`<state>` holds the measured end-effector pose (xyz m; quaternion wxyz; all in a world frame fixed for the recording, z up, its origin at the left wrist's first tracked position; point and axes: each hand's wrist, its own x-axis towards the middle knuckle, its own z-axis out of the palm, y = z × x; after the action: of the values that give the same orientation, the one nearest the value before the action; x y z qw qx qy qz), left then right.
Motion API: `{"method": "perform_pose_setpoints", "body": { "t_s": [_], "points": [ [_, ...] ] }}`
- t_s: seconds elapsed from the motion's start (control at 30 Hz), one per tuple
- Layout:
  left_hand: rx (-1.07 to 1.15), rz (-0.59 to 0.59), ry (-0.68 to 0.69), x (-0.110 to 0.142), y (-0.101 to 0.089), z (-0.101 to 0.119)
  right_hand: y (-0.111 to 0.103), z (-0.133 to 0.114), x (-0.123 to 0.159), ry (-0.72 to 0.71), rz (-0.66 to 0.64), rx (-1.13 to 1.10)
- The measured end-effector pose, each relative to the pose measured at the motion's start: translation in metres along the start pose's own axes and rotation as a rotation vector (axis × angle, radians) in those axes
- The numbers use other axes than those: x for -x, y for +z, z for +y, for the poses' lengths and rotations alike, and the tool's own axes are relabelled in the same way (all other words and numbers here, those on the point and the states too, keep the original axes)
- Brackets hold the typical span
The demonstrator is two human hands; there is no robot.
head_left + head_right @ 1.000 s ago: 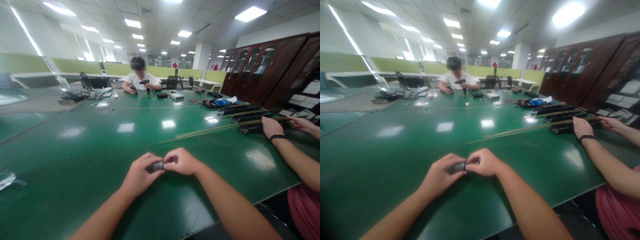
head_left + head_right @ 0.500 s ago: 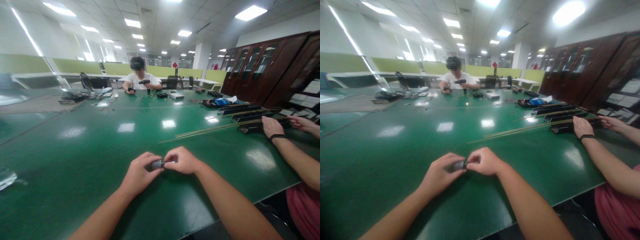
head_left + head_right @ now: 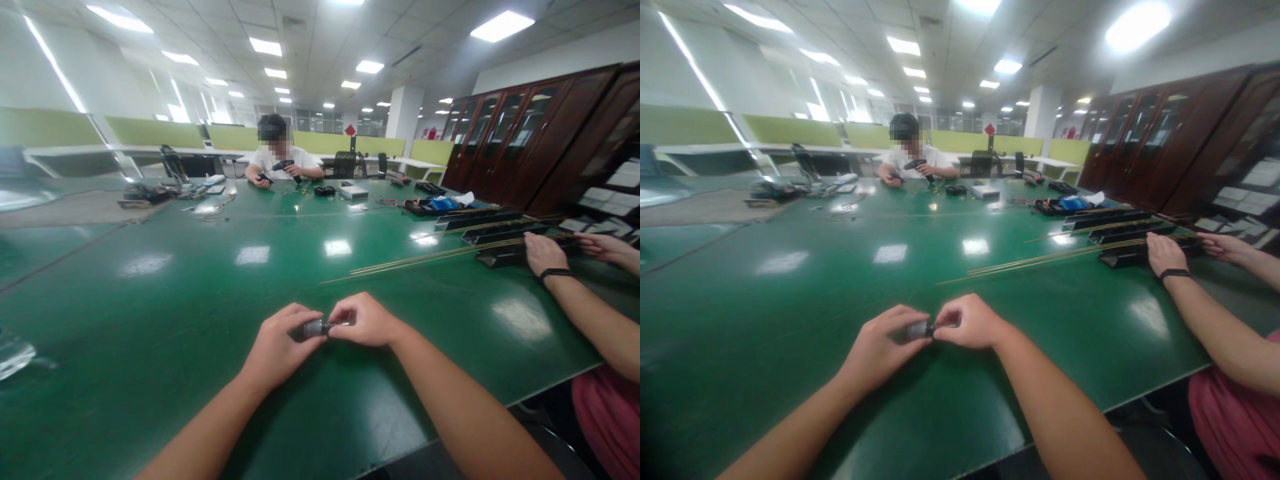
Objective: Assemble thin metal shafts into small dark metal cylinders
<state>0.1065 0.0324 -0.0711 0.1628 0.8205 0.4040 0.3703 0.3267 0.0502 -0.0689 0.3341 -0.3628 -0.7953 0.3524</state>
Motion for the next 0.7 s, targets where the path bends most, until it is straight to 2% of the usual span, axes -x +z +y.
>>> {"method": "perform_pose_setpoints", "body": {
  "t_s": [0.7],
  "points": [
    [-0.028,0.013,0.006,0.0,-0.0021,-0.0041,-0.0017,0.0014,-0.0018,0.036,0.023,0.032]
  ]
}}
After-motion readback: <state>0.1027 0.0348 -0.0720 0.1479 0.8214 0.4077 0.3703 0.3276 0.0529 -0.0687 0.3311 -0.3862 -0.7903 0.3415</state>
